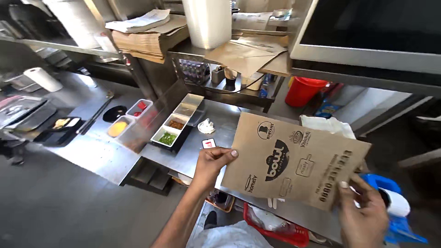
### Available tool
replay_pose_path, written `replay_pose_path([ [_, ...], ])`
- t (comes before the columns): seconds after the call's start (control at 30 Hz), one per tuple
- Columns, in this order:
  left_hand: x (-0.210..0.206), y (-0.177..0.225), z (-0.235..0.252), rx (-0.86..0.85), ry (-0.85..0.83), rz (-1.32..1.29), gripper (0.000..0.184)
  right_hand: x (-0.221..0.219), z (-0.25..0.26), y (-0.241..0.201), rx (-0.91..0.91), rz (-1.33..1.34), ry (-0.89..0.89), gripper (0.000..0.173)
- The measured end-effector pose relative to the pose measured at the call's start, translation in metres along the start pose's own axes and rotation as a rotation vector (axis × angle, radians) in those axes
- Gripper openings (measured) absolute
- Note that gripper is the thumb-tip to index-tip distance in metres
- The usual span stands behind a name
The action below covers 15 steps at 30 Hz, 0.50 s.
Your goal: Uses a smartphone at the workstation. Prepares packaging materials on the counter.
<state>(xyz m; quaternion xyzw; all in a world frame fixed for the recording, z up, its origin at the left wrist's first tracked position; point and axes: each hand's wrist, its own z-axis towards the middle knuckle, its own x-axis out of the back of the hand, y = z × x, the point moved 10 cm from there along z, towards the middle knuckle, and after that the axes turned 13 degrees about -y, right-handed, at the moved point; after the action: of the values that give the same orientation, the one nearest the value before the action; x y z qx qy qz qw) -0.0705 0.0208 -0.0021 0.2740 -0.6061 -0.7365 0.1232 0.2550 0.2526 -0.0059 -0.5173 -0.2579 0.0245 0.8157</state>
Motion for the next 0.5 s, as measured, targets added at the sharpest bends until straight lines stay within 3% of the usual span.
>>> replay_pose_path([
  [0.07, 0.006, 0.009, -0.015, 0.000, 0.061, -0.026, 0.011, -0.039, -0.001, -0.035, 0.096, -0.068, -0.106, 0.060],
  [0.17, 0.008, 0.018, -0.036, 0.015, 0.148, -0.029, 0.012, -0.120, -0.013, -0.097, 0.190, 0.199, -0.402, 0.049],
  [0.3, 0.015, 0.006, -0.053, 0.028, 0.258, -0.022, 0.029, -0.207, -0.028, -0.141, 0.076, 0.487, -0.745, 0.059],
  [0.43, 0.017, -0.016, -0.065, 0.030, 0.233, 0.011, 0.029, -0.245, -0.019, -0.132, -0.085, 0.436, -0.773, 0.020],
  [0.5, 0.033, -0.019, -0.079, 0.044, 0.271, 0.052, 0.027, -0.245, -0.013, -0.112, -0.062, 0.331, -0.761, 0.018],
])
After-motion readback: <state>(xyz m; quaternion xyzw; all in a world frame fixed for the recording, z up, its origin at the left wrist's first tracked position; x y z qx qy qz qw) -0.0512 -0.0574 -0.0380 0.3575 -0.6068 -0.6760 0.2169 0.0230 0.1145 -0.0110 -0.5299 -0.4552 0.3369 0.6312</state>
